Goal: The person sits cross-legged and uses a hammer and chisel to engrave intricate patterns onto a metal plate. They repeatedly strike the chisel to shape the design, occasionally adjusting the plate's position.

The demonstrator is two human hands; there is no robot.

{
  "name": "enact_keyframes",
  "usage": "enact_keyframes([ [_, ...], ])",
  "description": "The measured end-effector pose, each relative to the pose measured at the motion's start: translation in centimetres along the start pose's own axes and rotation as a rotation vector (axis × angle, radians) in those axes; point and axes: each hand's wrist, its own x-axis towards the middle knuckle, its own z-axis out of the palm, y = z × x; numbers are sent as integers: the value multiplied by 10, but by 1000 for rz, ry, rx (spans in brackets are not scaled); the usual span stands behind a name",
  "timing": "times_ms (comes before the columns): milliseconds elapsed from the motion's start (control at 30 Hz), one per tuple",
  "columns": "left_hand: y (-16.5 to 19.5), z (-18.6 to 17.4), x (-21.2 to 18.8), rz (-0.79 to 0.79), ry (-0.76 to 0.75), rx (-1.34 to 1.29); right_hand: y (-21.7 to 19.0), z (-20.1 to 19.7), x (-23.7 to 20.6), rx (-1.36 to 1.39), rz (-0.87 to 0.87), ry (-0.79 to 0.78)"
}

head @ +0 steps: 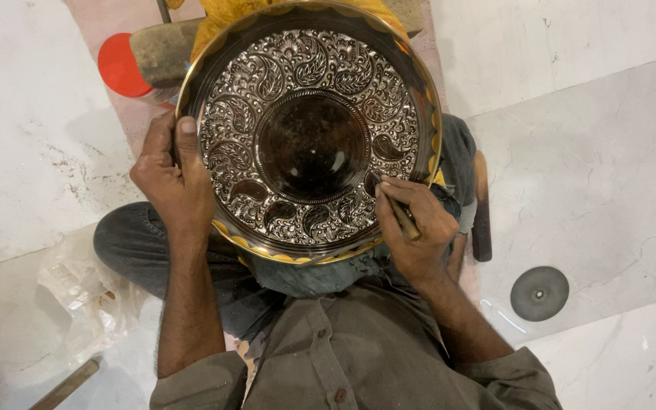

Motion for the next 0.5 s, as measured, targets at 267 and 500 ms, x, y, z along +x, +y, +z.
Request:
enact_keyframes([
  [267,0,0,2,13,-6,-25,4,-2,0,17,-15,-42],
  [500,-1,0,2,28,-9,-5,3,-6,2,10,-18,-85],
])
